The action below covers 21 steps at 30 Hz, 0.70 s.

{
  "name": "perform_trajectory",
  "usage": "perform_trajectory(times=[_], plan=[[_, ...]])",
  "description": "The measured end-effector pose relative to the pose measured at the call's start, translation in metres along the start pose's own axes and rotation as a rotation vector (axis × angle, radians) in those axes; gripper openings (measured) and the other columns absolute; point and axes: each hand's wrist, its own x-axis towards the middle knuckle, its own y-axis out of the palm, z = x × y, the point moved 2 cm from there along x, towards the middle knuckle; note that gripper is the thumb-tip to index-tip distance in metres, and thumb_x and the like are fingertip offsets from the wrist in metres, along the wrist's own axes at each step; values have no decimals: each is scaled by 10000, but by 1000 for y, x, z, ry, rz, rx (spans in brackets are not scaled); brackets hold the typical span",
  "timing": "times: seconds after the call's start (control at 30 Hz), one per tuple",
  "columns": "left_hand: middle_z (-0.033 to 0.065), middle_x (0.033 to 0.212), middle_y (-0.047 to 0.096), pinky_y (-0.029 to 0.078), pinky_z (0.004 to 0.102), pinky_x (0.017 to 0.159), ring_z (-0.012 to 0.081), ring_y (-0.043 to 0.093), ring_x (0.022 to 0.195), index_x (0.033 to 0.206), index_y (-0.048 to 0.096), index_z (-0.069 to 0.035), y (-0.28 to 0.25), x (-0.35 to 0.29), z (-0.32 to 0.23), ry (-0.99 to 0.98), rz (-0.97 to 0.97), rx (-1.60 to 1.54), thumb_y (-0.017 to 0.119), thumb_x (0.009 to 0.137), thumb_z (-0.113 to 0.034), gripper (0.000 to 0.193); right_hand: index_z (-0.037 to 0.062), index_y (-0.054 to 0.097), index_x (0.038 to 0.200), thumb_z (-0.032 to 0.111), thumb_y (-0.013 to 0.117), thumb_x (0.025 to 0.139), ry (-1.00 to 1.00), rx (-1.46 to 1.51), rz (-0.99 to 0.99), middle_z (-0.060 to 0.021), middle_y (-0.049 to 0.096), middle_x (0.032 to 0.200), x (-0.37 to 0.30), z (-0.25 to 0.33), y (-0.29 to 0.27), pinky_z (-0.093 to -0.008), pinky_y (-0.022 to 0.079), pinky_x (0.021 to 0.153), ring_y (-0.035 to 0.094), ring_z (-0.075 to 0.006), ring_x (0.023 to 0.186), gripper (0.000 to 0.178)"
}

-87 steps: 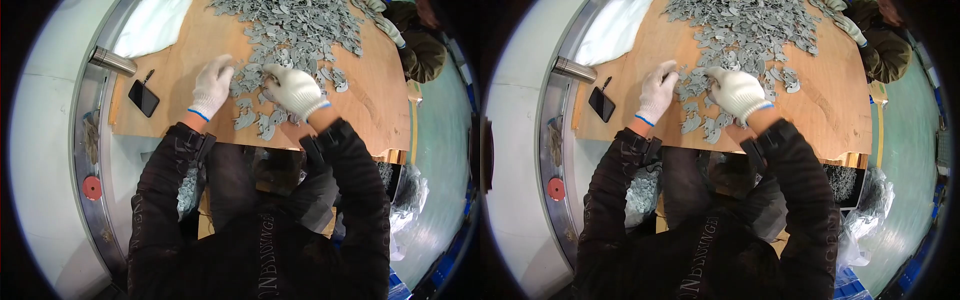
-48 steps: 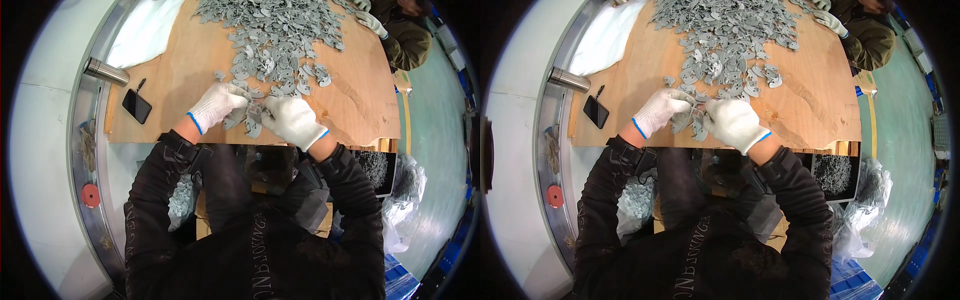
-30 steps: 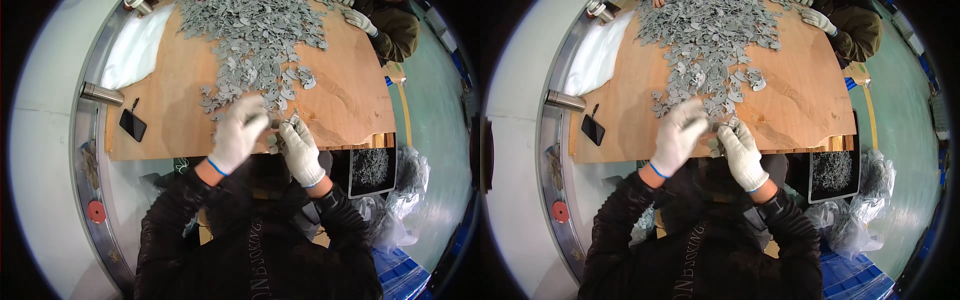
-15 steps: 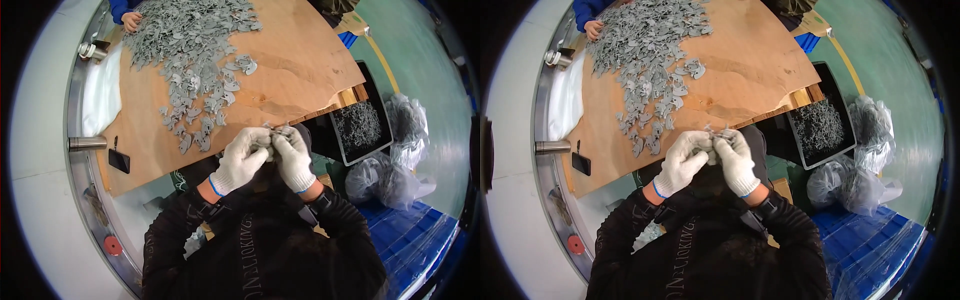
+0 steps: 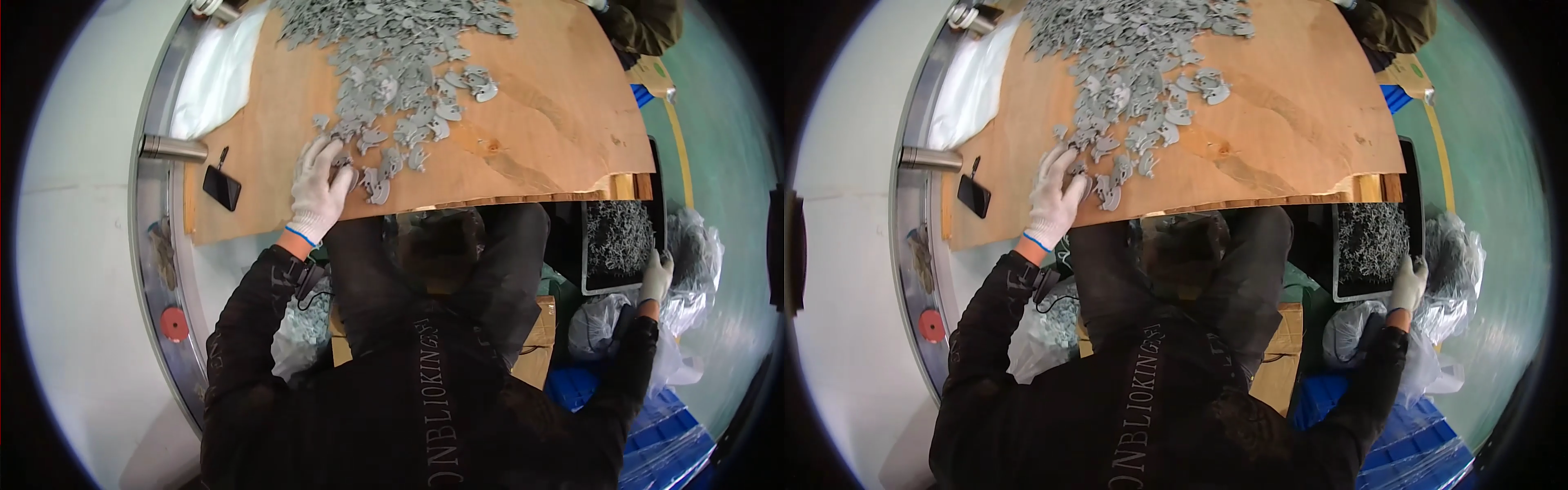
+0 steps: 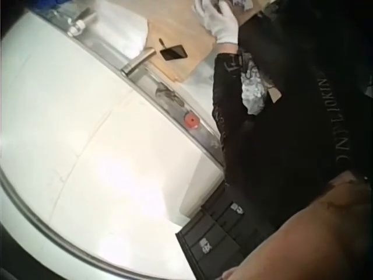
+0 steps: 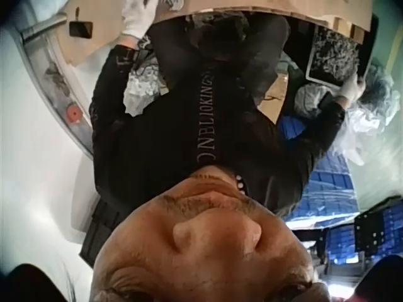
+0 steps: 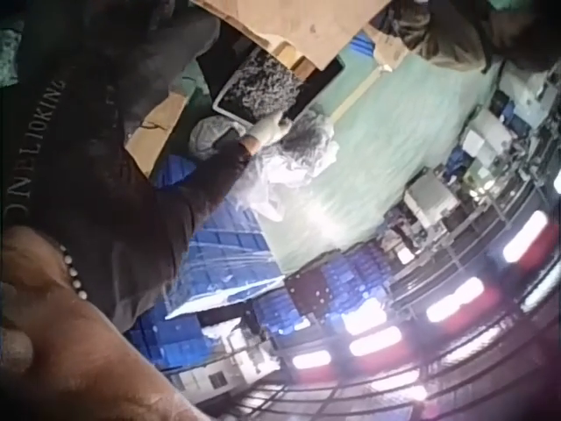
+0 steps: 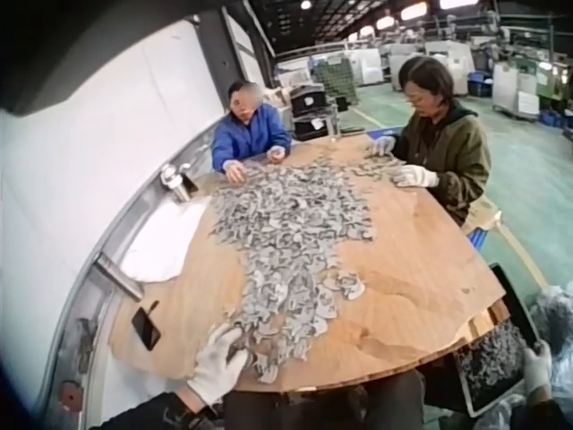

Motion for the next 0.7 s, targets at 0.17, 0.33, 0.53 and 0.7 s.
perform_trajectory(times=[0.17,0.33,0.53,0.7], plan=[[187,1616,533,340,585,1274,468,428,1532,1498,629,-172,25,-7,-7,-78,46,-73,770,986,-340,557,-28,560,1559,215,700,976,228,-405,-171,-197,715,1414,55,-32,-72,-399,565,1016,706,-288,1191,646],[169,1639,502,242,638,1304,479,367,1565,1486,645,-237,25,3,-37,59,132,29,780,973,-372,547,-38,616,1499,275,693,997,69,-453,-286,-200,723,1396,-24,32,-6,-409,523,1097,708,-295,1184,597],[146,1621,520,229,655,1309,447,370,1577,1369,720,-259,51,24,-64,197,96,-118,789,967,-290,409,-32,716,1320,89,750,1021,-573,-192,-144,-141,740,1246,-134,188,114,-389,563,1050,697,-284,1150,325],[120,1550,596,267,655,1296,423,445,1537,1231,774,-235,47,17,-54,243,56,-128,794,960,-228,272,40,735,1209,-55,764,940,-1162,-175,436,-156,729,1189,-245,277,223,-374,580,945,706,-295,1096,286]])
